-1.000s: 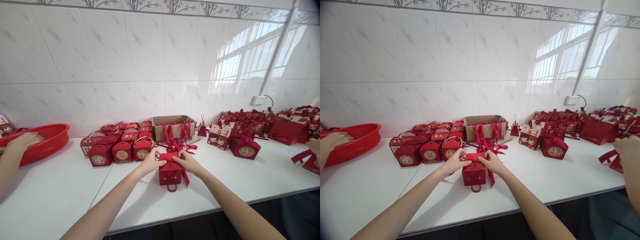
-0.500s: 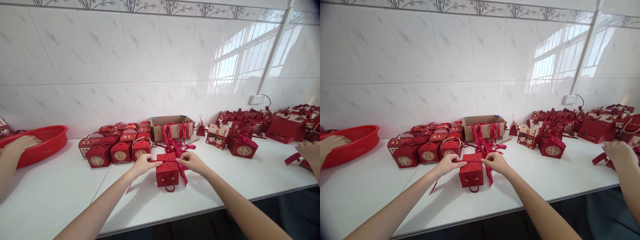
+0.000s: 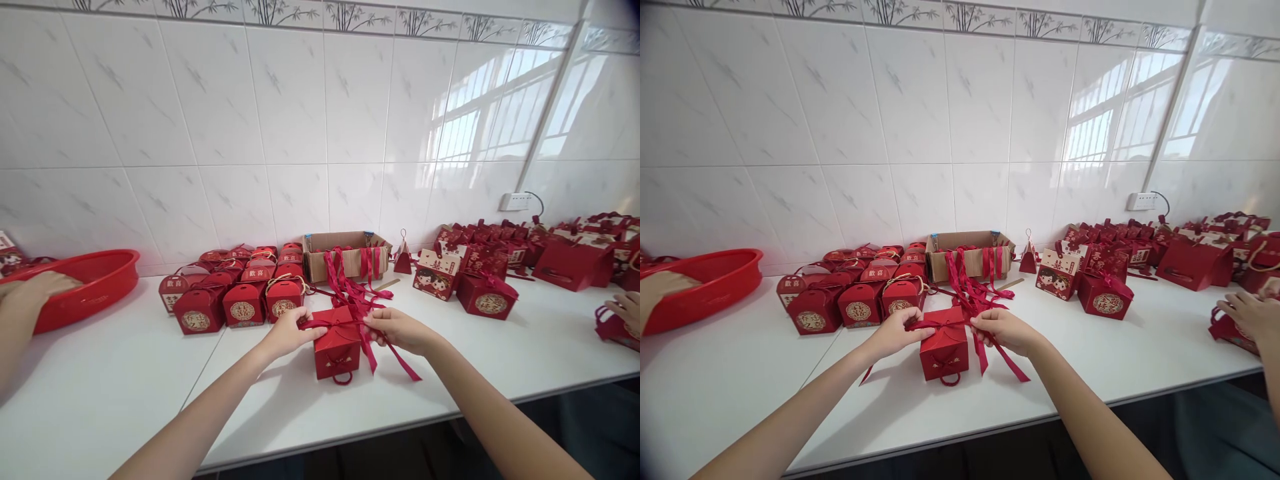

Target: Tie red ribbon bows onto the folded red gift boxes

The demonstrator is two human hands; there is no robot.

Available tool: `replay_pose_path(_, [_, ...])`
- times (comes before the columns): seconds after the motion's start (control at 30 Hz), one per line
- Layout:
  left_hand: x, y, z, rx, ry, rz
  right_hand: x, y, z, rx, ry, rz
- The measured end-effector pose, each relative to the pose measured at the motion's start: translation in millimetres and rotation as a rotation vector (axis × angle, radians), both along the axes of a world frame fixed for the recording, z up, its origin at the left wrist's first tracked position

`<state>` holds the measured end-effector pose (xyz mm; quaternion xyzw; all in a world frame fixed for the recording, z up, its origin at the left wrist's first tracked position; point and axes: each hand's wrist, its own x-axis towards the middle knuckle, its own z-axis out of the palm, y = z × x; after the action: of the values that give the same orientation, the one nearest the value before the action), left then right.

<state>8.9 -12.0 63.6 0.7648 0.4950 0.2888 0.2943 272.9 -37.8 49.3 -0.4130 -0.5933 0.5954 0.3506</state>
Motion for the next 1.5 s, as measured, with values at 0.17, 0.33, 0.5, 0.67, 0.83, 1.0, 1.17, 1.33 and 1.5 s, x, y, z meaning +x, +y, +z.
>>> replay_pose_path(0.17, [-0.4,-4.2,7.6,0.012,0.058,-0.020,3.6,-1.3,9.1,-0.013,0.177,-0.001])
replay_pose_path(0.33, [12.7,-7.3,20.8,0.178,0.082,-0.017,0.0,0.5,22.2,0.088,0.069,-0.049])
replay_pose_path(0.5, [39.8,-2.5,25.9,0.102,-0.019,-0.181,-8.2,-5.6,47.9,0.398,-0.368,-0.135])
replay_pose_path(0.67, [54.8,3.7,19.9,0.144,-0.063,-0.191,-14.7,-9.8,59.5,0.820,-0.676,-0.292])
replay_pose_path(0.83, [56.5,2.7,11.4,0.226,-0.107,-0.138,-16.2,-10.3,49.1,1.071,-0.909,-0.364])
replay_pose_path(1.0, [58.3,2.6,7.1,0.239,-0.116,-0.127,-18.3,-10.5,39.6,1.228,-0.956,-0.418])
replay_pose_path(1.17, [60.0,5.3,5.6,0.258,-0.123,-0.063,-20.2,-11.4,36.7,1.165,-0.868,-0.396])
replay_pose_path(1.33, [57.5,1.3,9.5,0.243,-0.130,-0.095,-19.1,-10.6,32.1,1.071,-0.834,-0.410])
replay_pose_path(1.5, [54.1,-0.9,13.5,0.228,-0.126,-0.097,-18.4,-8.5,30.7,1.057,-0.828,-0.453])
